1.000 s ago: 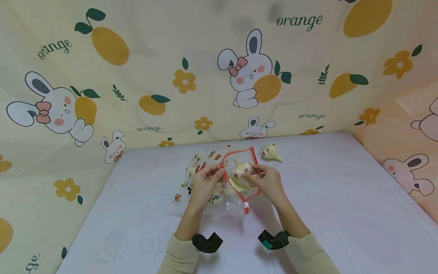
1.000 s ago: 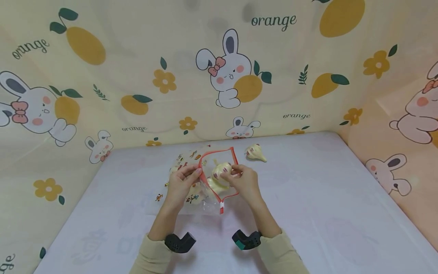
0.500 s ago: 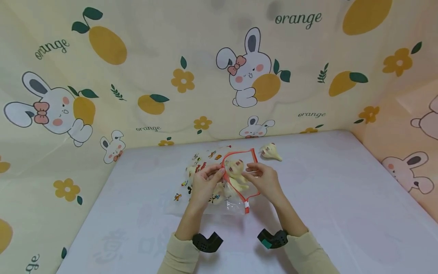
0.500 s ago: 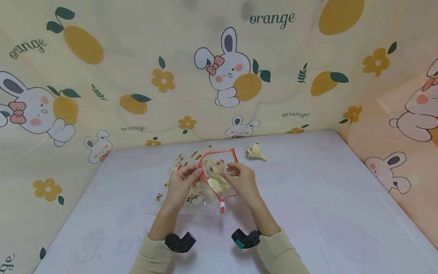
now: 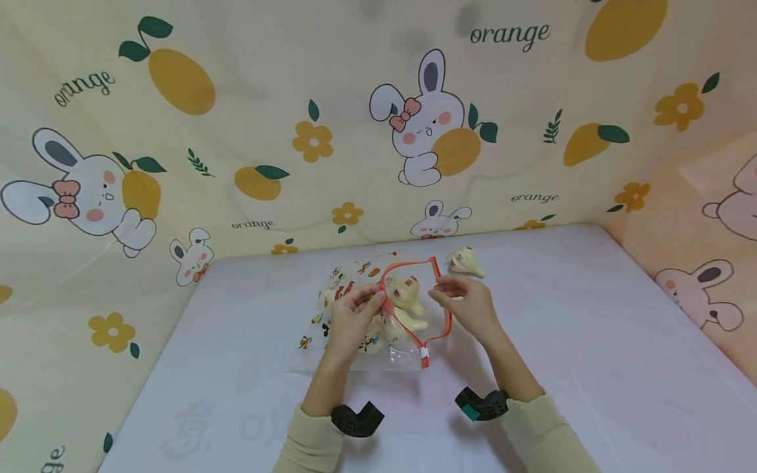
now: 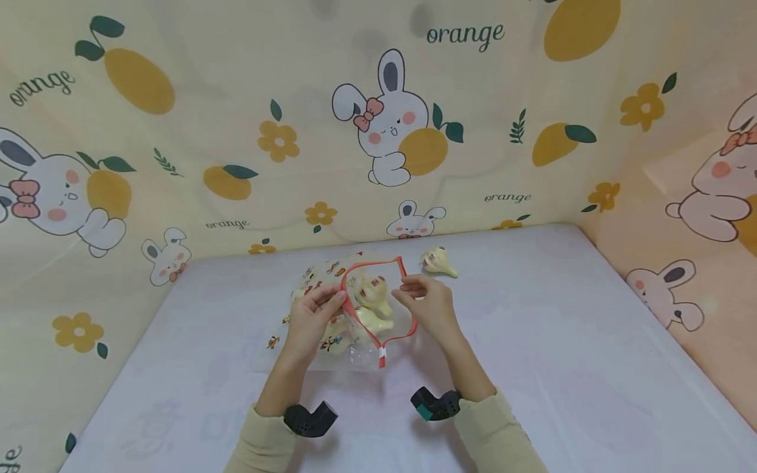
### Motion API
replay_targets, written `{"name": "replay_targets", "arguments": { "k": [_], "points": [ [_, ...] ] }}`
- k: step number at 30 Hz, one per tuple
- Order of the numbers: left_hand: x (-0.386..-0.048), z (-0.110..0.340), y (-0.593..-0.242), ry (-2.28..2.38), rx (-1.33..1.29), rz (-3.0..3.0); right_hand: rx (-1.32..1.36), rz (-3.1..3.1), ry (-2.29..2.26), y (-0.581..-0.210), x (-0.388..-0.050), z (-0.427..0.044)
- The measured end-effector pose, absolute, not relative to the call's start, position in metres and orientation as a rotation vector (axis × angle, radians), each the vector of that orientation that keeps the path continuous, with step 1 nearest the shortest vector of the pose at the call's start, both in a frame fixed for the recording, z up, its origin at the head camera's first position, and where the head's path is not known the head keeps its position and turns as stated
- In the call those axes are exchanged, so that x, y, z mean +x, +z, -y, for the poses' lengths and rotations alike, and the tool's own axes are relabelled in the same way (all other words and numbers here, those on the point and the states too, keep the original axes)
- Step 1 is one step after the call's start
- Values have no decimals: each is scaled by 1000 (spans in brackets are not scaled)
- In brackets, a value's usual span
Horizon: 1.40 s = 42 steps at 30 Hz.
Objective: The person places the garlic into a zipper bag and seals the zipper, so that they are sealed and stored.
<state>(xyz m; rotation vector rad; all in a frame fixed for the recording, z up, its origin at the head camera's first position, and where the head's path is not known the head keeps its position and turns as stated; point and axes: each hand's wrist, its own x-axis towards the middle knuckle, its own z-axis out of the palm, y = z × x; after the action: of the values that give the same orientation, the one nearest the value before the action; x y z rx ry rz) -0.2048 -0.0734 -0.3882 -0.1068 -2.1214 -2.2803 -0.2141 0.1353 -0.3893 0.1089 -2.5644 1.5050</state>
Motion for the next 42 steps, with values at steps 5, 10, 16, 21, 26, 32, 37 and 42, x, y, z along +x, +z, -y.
{"name": "replay_targets", "arguments": {
  "k": [5,10,16,21,26,32,37,42],
  "points": [
    [-205,74,-388,-2274,-94,2122,98,2574,1477,-387,-216,-139],
    [-205,75,-388,-2277,-89,2122,102,2572,1467,-385,-219,-142],
    [-205,76,-388,-2288,-101,2103,96,2567,1474,-384,-221,-144],
    [-204,75,-387,-2298,-107,2092,89,2563,1470,-383,-221,-146],
    [-203,76,-386,-2298,-104,2091,73,2568,1488,-381,-222,-147],
    [-205,76,-386,-2295,-96,2102,63,2581,1462,-381,-225,-151],
    [-204,76,-385,-2299,-87,2092,68,2579,1442,-382,-229,-154],
    [-204,76,-385,-2291,-84,2094,86,2563,1417,-382,-232,-156]
  ]
}}
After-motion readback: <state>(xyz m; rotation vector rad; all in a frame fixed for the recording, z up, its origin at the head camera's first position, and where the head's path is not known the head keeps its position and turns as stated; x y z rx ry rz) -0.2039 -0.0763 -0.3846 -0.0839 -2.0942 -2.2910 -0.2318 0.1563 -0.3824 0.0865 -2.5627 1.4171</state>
